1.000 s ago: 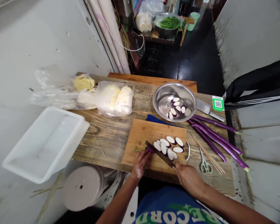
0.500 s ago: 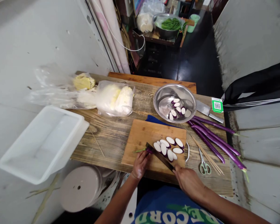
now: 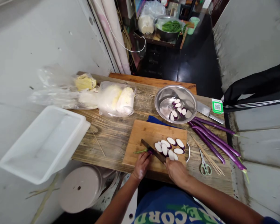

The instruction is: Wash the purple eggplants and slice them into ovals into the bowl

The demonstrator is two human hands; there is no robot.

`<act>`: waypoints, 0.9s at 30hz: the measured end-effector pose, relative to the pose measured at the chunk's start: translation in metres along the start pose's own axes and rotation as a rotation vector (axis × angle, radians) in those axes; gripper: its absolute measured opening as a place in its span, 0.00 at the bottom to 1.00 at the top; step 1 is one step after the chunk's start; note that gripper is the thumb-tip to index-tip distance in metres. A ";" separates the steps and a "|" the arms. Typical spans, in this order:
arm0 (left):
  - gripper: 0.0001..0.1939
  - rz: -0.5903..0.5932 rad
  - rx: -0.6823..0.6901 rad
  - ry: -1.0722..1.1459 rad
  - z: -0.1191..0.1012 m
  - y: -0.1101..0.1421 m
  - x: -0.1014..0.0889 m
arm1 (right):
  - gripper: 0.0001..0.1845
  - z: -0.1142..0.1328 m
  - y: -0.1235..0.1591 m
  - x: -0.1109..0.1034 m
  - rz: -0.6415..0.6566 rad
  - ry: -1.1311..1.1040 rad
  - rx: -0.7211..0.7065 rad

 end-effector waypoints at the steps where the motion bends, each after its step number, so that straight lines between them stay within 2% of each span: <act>1: 0.20 0.013 -0.010 0.013 0.001 0.000 0.001 | 0.15 0.001 -0.002 0.000 -0.012 -0.004 -0.009; 3: 0.21 0.010 -0.059 0.027 0.004 0.002 0.001 | 0.15 0.000 -0.003 -0.002 -0.027 -0.037 -0.034; 7: 0.24 -0.094 -0.217 -0.083 0.015 0.004 -0.002 | 0.14 -0.006 0.000 -0.009 -0.078 -0.079 -0.062; 10: 0.21 -0.151 -0.247 -0.139 0.015 0.000 -0.005 | 0.14 -0.008 0.001 -0.012 -0.081 -0.049 -0.063; 15: 0.17 -0.265 -0.278 0.054 0.015 -0.005 -0.012 | 0.14 -0.010 0.002 -0.015 -0.087 -0.025 -0.072; 18: 0.13 -0.278 -0.273 0.155 0.020 0.002 -0.009 | 0.14 -0.010 0.004 -0.017 -0.101 -0.015 -0.087; 22: 0.14 -0.273 -0.260 0.151 0.026 0.012 -0.003 | 0.13 -0.010 0.008 -0.022 -0.093 -0.007 -0.091; 27: 0.12 -0.242 -0.261 0.098 0.022 0.005 -0.005 | 0.13 -0.012 0.014 -0.027 -0.089 0.017 -0.084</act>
Point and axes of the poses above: each hand's wrist, its own y-axis away from the middle knuckle, its own x-axis out of the palm, z = x × y, the point moved 6 cm from there along -y, towards the middle knuckle
